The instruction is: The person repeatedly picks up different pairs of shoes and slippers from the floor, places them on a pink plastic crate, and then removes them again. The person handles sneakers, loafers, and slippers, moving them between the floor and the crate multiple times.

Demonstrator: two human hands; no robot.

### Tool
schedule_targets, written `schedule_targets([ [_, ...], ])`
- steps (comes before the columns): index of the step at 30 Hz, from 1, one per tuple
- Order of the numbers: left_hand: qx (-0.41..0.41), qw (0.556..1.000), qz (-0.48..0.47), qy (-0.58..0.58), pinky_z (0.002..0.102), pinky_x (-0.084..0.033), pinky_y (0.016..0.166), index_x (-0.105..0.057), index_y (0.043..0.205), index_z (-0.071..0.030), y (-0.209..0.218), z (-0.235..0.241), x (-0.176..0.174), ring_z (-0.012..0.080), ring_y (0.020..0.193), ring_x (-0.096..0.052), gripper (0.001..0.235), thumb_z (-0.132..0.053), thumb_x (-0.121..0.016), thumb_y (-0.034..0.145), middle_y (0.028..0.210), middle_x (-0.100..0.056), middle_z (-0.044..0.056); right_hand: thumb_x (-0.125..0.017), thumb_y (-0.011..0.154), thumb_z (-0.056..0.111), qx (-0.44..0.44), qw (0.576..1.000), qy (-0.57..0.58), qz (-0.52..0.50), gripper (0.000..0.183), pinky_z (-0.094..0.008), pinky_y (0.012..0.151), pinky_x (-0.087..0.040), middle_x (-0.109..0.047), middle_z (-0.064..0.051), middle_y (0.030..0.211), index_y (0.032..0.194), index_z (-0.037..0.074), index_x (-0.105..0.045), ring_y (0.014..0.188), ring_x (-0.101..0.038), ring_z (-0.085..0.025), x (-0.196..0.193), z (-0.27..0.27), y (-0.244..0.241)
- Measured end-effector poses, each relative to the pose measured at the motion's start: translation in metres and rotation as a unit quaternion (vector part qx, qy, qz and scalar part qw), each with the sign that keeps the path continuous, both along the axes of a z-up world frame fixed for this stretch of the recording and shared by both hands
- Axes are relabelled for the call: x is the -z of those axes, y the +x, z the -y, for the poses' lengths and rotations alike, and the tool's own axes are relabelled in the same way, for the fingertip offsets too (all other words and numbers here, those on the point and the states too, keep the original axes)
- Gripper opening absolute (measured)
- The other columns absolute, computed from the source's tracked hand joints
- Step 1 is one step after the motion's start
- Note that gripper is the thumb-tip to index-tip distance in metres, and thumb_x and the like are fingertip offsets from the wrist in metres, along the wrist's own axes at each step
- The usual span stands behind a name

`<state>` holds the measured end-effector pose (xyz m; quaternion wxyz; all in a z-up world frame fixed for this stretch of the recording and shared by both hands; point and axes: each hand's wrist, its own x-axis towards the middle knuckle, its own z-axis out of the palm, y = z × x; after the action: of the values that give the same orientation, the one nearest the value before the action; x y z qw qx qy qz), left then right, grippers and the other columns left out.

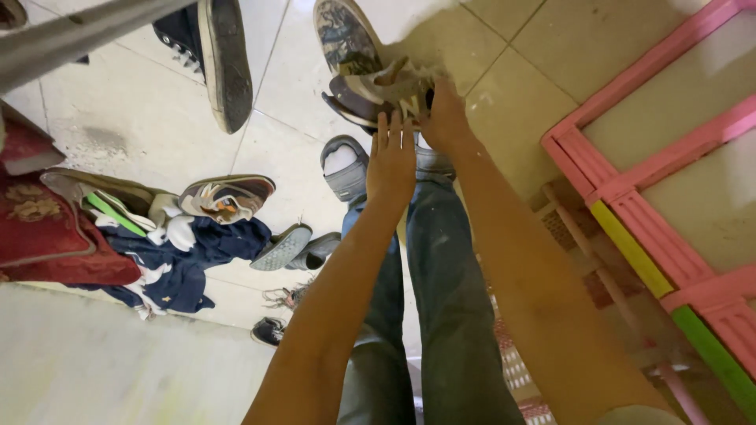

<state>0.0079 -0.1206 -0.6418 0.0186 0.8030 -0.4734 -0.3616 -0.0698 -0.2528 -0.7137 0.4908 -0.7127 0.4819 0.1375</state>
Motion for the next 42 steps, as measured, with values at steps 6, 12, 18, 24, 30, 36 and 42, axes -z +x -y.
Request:
schedule_targets([
  [6,-0.015,1.000,0.014,-0.012,0.049,-0.034,0.122,-0.041,0.152,0.003,-0.001,-0.002,-0.012,0.0412,0.152,-0.032,0.066,0.000,-0.059,0.089,0.162,-0.034,0.022,-0.073,0.090,0.017,-0.082,0.994,-0.053,-0.056,0.016,-0.050,0.089,-0.050,-0.070,-0.016,0.105,0.103,0.008,-0.071,0.110,-0.057,-0.042,-0.020,-0.012,-0.001],
  [12,-0.092,0.995,0.002,-0.027,0.042,-0.049,0.107,-0.043,0.151,0.000,0.008,0.005,-0.032,0.0409,0.149,-0.038,0.062,0.003,-0.061,0.092,0.164,-0.038,0.016,-0.066,0.082,0.012,-0.186,0.964,-0.186,0.040,0.009,-0.051,0.080,-0.049,-0.070,-0.016,0.095,0.087,0.005,-0.066,0.102,-0.060,-0.043,-0.046,-0.046,0.009],
  [18,-0.104,0.991,-0.076,-0.038,0.043,-0.054,0.094,-0.052,0.144,-0.008,0.034,-0.006,-0.075,0.0336,0.117,-0.061,0.067,0.008,-0.061,0.079,0.154,-0.052,0.006,-0.066,0.088,0.013,-0.060,0.994,-0.072,0.057,0.010,-0.053,0.076,-0.051,-0.070,-0.021,0.092,0.091,0.004,-0.069,0.091,-0.065,-0.046,-0.117,-0.048,0.018],
  [24,-0.074,0.989,-0.084,-0.097,0.043,-0.057,0.086,-0.060,0.115,-0.008,0.046,-0.017,-0.112,0.0325,0.103,-0.064,0.033,0.003,-0.064,0.084,0.120,-0.064,0.007,-0.073,0.080,0.014,-0.068,0.987,-0.066,0.126,0.014,-0.052,0.077,-0.054,-0.069,-0.024,0.095,0.088,0.003,-0.071,0.090,-0.066,-0.044,-0.179,-0.041,0.021],
  [30,-0.026,0.994,-0.090,-0.057,0.043,-0.058,0.077,-0.062,0.105,-0.009,0.047,-0.038,-0.141,0.0316,0.104,-0.065,0.028,0.003,-0.064,0.080,0.106,-0.061,0.009,-0.075,0.082,0.013,-0.094,0.988,-0.029,0.118,0.010,-0.047,0.085,-0.056,-0.069,-0.017,0.112,0.089,0.007,-0.073,0.094,-0.068,-0.036,-0.238,-0.035,0.014],
  [36,-0.079,0.983,-0.084,-0.140,0.044,-0.057,0.082,-0.063,0.110,-0.010,0.058,-0.056,-0.169,0.0356,0.106,-0.063,0.039,0.007,-0.062,0.075,0.108,-0.063,0.011,-0.070,0.088,0.006,-0.134,0.964,-0.171,0.151,0.018,-0.044,0.090,-0.056,-0.072,-0.008,0.107,0.106,0.010,-0.071,0.111,-0.064,-0.034,-0.293,-0.044,0.007],
  [42,-0.033,0.993,-0.093,-0.061,0.042,-0.057,0.088,-0.063,0.109,-0.013,0.070,-0.064,-0.189,0.0376,0.113,-0.061,0.030,0.002,-0.063,0.083,0.110,-0.067,0.010,-0.066,0.089,0.001,-0.143,0.953,-0.192,0.188,0.025,-0.044,0.093,-0.055,-0.071,-0.010,0.112,0.113,0.008,-0.069,0.113,-0.063,-0.036,-0.336,-0.049,0.013],
])
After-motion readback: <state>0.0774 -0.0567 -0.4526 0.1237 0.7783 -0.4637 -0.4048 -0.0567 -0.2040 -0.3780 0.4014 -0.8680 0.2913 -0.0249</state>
